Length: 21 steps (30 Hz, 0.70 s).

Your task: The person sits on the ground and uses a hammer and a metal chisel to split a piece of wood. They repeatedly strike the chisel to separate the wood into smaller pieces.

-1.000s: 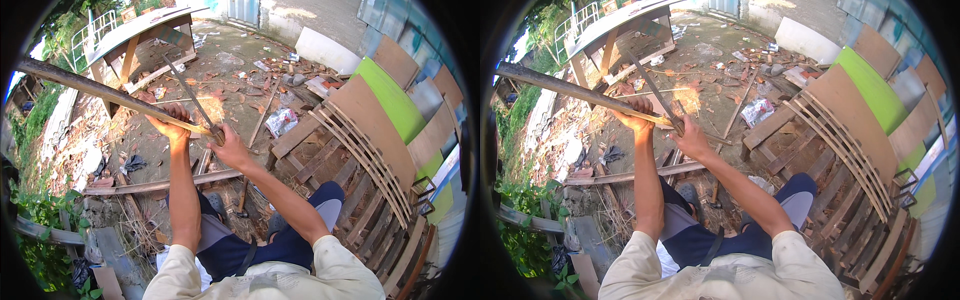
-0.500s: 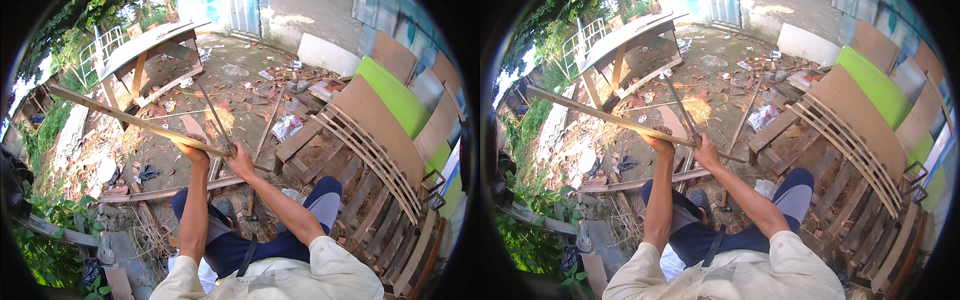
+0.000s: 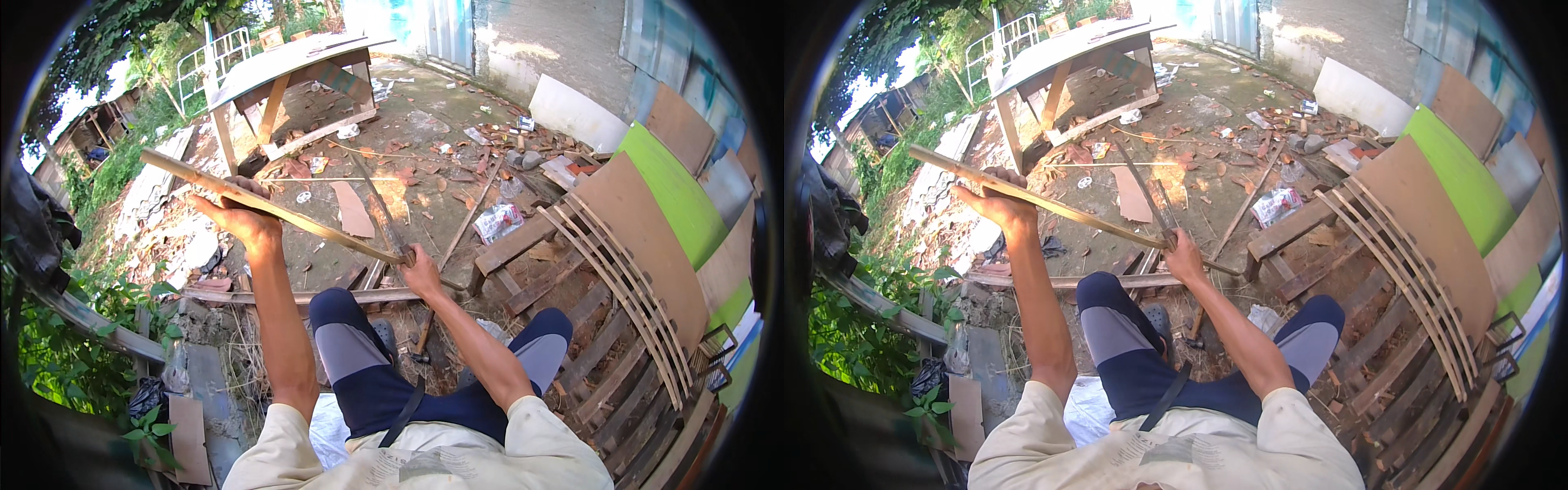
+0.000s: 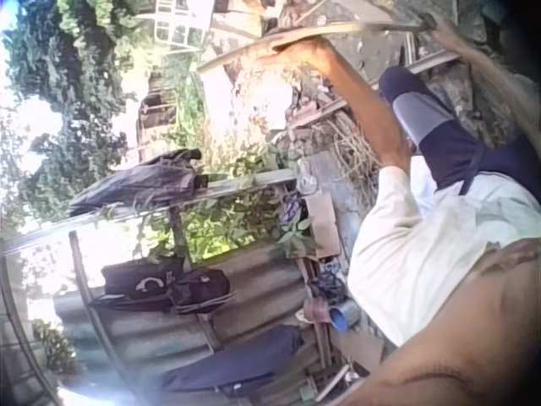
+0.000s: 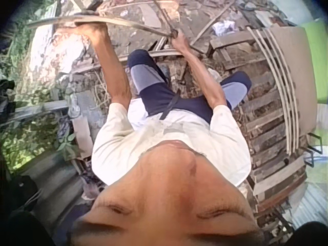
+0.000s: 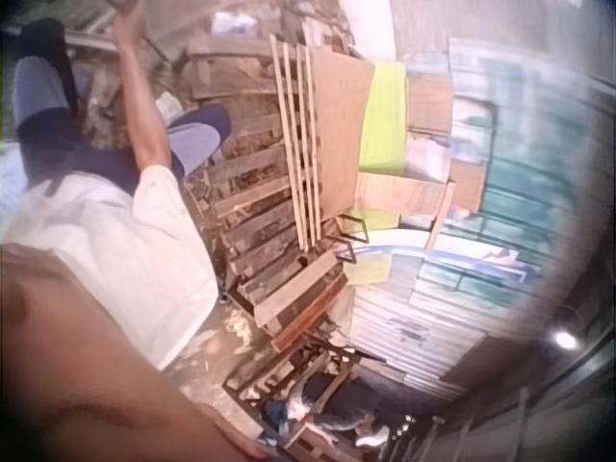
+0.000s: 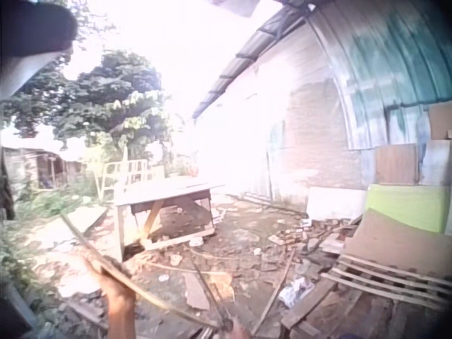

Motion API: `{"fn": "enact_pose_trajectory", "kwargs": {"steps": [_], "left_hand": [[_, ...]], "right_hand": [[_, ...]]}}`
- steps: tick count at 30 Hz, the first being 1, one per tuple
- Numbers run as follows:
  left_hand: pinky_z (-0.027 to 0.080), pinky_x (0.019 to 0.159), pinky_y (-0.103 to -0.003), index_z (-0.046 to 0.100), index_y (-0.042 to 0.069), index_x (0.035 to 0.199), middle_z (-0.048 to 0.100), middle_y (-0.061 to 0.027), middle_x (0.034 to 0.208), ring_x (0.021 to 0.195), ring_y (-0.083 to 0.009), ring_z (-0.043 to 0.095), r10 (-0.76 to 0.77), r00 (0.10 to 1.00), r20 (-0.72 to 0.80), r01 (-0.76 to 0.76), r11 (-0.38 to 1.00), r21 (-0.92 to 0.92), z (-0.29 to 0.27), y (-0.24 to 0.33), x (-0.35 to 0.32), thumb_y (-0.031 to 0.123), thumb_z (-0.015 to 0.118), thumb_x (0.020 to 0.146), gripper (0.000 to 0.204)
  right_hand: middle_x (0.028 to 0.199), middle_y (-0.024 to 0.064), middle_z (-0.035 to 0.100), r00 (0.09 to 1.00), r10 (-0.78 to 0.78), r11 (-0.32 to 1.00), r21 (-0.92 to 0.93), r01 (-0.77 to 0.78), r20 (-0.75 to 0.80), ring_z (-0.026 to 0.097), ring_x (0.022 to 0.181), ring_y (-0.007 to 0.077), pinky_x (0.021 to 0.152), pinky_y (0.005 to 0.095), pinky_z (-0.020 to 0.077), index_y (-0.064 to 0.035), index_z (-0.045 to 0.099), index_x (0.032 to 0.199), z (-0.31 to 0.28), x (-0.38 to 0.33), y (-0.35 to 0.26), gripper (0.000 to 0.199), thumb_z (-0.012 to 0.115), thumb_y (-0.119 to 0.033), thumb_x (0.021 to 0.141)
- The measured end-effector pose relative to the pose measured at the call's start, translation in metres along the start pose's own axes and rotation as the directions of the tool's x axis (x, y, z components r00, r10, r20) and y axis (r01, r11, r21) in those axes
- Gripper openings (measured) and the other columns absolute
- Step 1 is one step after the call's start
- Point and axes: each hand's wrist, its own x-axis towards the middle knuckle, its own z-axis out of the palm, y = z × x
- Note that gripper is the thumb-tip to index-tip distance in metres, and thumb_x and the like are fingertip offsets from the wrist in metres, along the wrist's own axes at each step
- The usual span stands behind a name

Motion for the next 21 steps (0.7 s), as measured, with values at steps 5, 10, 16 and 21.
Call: {"fn": "enact_pose_trajectory", "kwargs": {"steps": [5, 10, 16, 21], "left_hand": [[0.032, 0.043, -0.027, 0.049, 0.016, 0.065, 0.041, -0.0002, 0.051, 0.043, -0.0139, 0.037, 0.127, 0.985, -0.120, -0.144, 0.978, -0.148, 0.014, -0.012, -0.019, 0.087, 0.027, 0.085, 0.077], [0.035, 0.055, -0.023, 0.041, 0.012, 0.063, 0.042, -0.0013, 0.058, 0.055, -0.0126, 0.040, 0.135, 0.983, 0.121, -0.089, 0.940, -0.329, 0.009, -0.095, -0.041, 0.068, 0.029, 0.098, 0.067], [0.032, 0.064, -0.028, 0.037, 0.012, 0.062, 0.034, -0.0020, 0.060, 0.063, -0.0148, 0.035, -0.042, 0.965, 0.258, 0.073, 0.991, -0.112, -0.053, -0.209, -0.091, 0.054, 0.022, 0.104, 0.061], [0.031, 0.077, -0.030, 0.036, 0.009, 0.061, 0.039, -0.0051, 0.065, 0.071, -0.0174, 0.038, -0.057, 0.923, 0.381, 0.063, 0.998, -0.004, -0.061, -0.213, -0.147, 0.051, 0.018, 0.104, 0.062]], "right_hand": [[0.102, 0.0228, 0.068, 0.985, -0.004, 0.999, -0.045, -0.004, -0.175, 0.064, 0.098, 0.0432, 0.084, 0.0498, 0.0493, -0.0058, 0.049, 0.127, -0.010, 0.027, -0.015, 0.048, 0.070, -0.014, 0.084], [0.107, 0.0246, 0.066, 0.959, 0.062, 0.998, -0.002, -0.065, -0.277, 0.063, 0.103, 0.0434, 0.088, 0.0482, 0.0487, -0.0040, 0.050, 0.127, -0.041, 0.001, 0.014, 0.048, 0.071, -0.016, 0.085], [0.106, 0.0195, 0.069, 0.965, 0.167, 0.983, -0.036, -0.178, -0.200, 0.067, 0.099, 0.0349, 0.080, 0.0433, 0.0519, -0.0016, 0.054, 0.118, -0.070, -0.066, 0.068, 0.044, 0.073, -0.020, 0.083], [0.104, 0.0122, 0.070, 0.938, 0.343, 0.872, 0.384, -0.304, -0.037, 0.066, 0.068, 0.0148, 0.050, 0.0285, 0.0503, -0.0023, 0.053, 0.111, -0.083, -0.100, 0.067, 0.037, 0.071, -0.027, 0.090]]}}
